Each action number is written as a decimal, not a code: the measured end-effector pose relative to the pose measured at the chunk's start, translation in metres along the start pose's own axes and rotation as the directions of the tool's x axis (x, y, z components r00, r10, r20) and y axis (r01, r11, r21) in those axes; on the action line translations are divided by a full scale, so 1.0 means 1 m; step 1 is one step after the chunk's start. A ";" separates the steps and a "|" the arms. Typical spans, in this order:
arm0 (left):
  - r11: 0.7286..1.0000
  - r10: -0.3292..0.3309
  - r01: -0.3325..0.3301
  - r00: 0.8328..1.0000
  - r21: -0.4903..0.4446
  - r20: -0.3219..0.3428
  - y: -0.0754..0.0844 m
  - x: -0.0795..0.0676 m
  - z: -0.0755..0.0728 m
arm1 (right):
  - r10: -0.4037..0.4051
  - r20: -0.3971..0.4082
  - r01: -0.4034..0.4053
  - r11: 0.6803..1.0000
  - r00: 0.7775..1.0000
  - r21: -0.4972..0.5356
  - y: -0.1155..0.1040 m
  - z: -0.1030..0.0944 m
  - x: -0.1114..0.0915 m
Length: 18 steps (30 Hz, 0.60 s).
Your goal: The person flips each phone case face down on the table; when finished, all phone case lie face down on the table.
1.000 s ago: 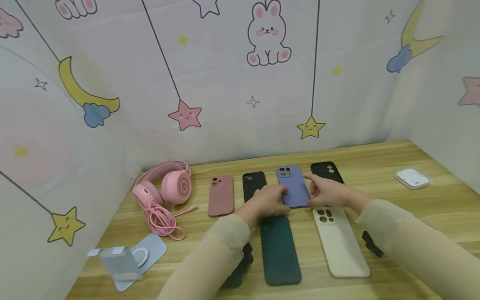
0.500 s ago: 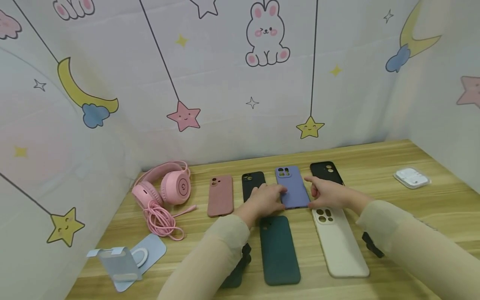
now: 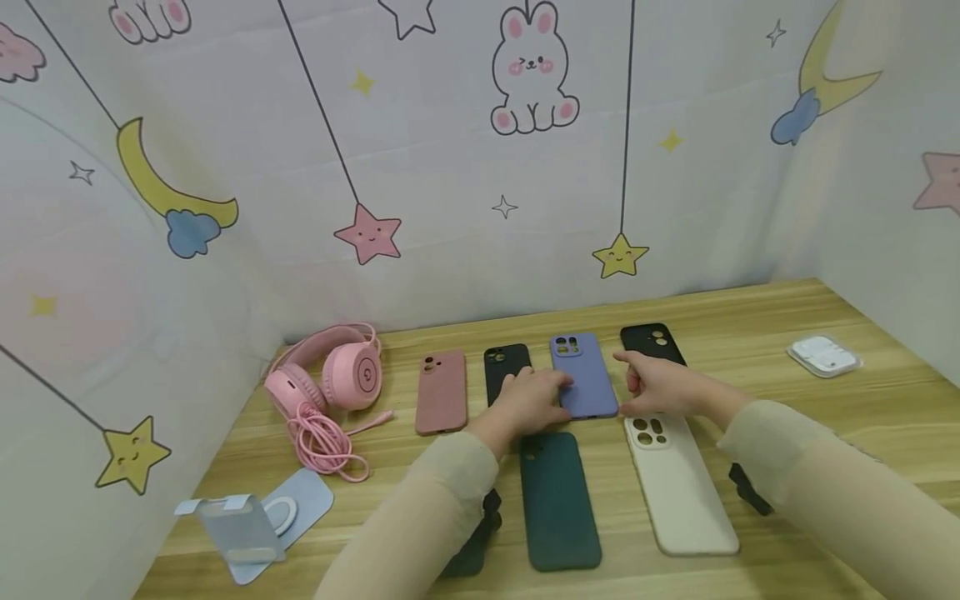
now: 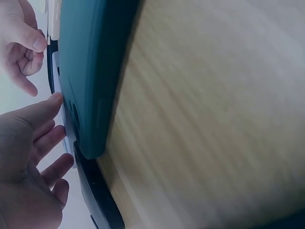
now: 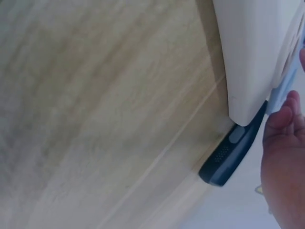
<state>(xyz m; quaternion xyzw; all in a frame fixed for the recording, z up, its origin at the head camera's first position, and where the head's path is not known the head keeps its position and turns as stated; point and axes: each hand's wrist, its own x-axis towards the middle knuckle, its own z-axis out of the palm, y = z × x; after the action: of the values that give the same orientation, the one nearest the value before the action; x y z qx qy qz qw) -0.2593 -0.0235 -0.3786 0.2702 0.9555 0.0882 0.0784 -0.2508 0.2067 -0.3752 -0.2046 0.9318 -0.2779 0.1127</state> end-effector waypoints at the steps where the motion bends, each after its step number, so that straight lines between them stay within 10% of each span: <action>1: 1.000 0.001 -0.001 1.000 0.004 0.000 0.000 0.000 0.000 | -0.003 -0.003 0.003 1.000 1.000 0.002 0.001 0.000 0.000; 18: 0.995 0.017 -0.018 1.000 -0.098 -0.013 0.019 0.008 -0.010 | -0.033 -0.051 0.034 0.999 0.998 0.028 0.020 -0.016 -0.016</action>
<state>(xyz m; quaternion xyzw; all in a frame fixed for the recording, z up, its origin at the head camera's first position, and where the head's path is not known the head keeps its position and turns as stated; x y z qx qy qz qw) -0.2587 -0.0049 -0.3655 0.2741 0.9481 0.1371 0.0848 -0.2477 0.2369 -0.3722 -0.2113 0.9268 -0.2981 0.0872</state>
